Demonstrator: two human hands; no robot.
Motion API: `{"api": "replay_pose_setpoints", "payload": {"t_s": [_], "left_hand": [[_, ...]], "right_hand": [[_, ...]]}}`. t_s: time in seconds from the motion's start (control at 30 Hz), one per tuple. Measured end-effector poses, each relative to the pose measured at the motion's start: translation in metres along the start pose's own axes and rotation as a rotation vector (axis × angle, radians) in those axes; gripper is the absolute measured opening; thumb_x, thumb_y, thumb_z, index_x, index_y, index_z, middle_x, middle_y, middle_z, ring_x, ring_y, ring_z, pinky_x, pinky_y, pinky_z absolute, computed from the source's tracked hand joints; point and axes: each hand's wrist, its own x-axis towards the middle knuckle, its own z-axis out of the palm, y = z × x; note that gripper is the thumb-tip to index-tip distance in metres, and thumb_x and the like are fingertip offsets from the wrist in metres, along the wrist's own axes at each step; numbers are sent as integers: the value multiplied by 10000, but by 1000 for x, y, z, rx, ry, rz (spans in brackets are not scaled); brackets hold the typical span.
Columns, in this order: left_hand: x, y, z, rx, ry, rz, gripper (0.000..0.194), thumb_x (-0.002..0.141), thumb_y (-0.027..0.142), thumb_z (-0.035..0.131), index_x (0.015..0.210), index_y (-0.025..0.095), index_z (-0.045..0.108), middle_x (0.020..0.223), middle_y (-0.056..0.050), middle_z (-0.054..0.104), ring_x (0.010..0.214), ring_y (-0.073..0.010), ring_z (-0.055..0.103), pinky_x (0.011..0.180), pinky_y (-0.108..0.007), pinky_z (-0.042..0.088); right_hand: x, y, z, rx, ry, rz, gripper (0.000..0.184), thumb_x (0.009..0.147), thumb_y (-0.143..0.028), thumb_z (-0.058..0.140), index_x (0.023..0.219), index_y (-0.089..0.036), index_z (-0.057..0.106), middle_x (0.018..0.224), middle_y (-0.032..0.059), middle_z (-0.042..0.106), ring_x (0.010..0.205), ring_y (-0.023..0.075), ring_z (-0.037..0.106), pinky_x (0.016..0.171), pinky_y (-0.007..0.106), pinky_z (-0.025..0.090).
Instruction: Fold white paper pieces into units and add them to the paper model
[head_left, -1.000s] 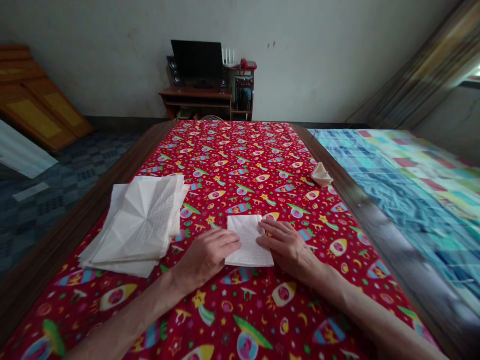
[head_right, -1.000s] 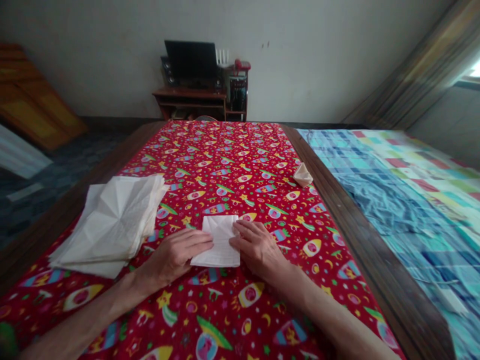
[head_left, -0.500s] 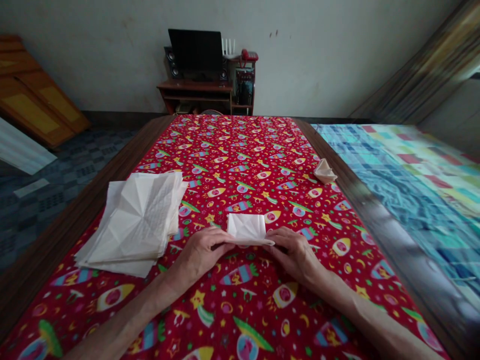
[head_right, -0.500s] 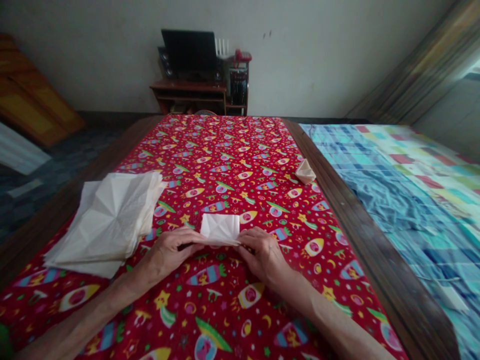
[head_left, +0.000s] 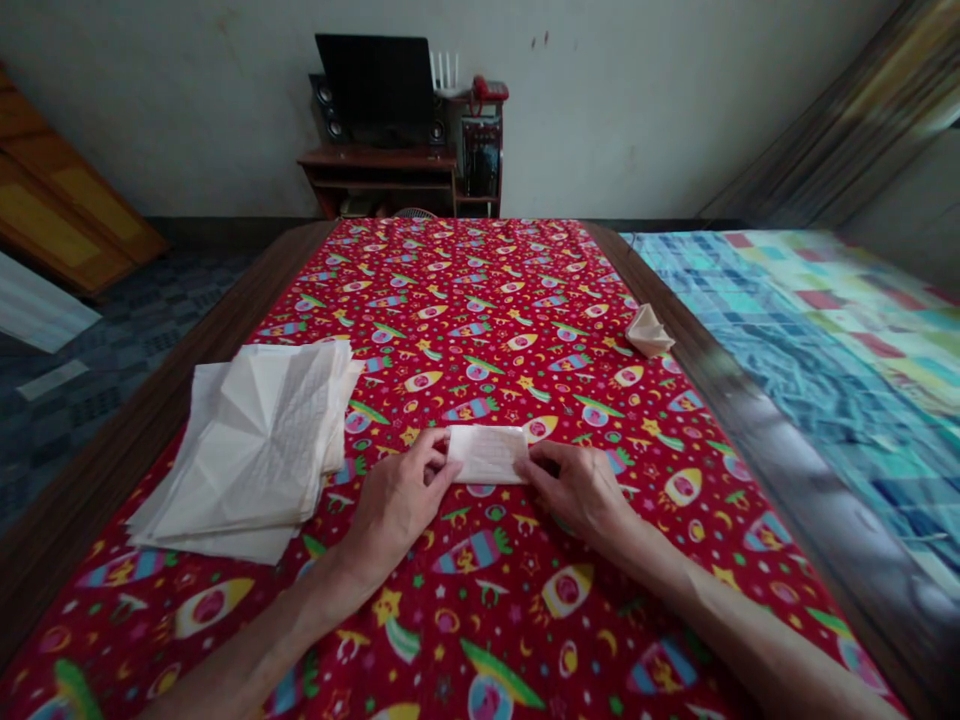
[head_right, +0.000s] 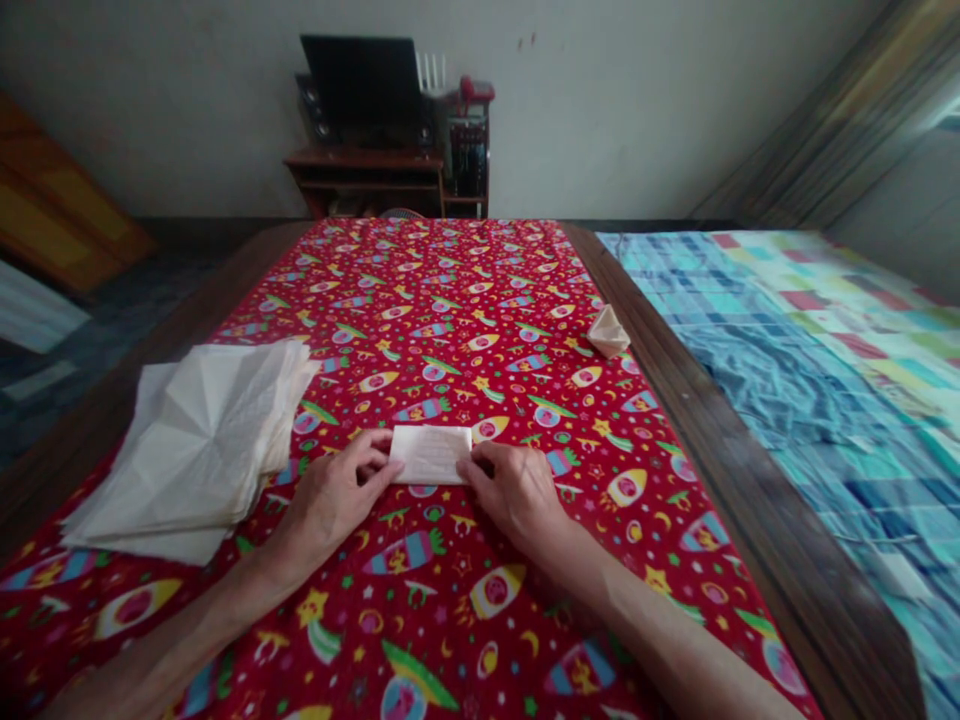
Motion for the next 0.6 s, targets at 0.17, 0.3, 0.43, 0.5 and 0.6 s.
{"api": "replay_pose_setpoints", "payload": {"t_s": [0.17,0.3,0.43,0.5,0.6], "left_hand": [[1,5,-2,44,-20,-33,517,830,255,589,1316,262,413,738,81,693,625,-132,637,580,-229,408],[0,6,0,143,-6,16,546,835,240,569,1348,250,381,721,79,663,608,-135,627,542,-234,394],[-2,4,4,203,39,95,482,861,238,540,1328,246,420,742,60,656,637,-147,634,557,-246,422],[-2,3,5,243,63,149,408,870,233,532,1275,256,485,828,30,661,678,-151,640,580,-247,449],[-1,3,4,288,100,239,346,876,225,533,1221,240,541,973,-29,626,767,-166,635,607,-254,490]], "right_hand": [[5,-5,-2,-98,8,-32,313,891,-387,506,673,-191,615,560,-15,596,491,86,493,513,234,242],[8,-10,-5,-178,5,-50,331,888,-365,508,624,-175,573,518,-13,550,453,75,411,508,250,212],[8,-11,-5,-217,13,-76,330,902,-357,490,643,-171,573,532,-7,549,473,79,414,518,257,208],[9,-11,-5,-234,-4,-69,336,907,-360,483,642,-173,570,534,-6,550,479,81,422,518,257,205],[9,-11,-4,-259,-13,-66,339,907,-359,484,636,-174,569,537,-3,557,484,84,434,518,256,201]]}}
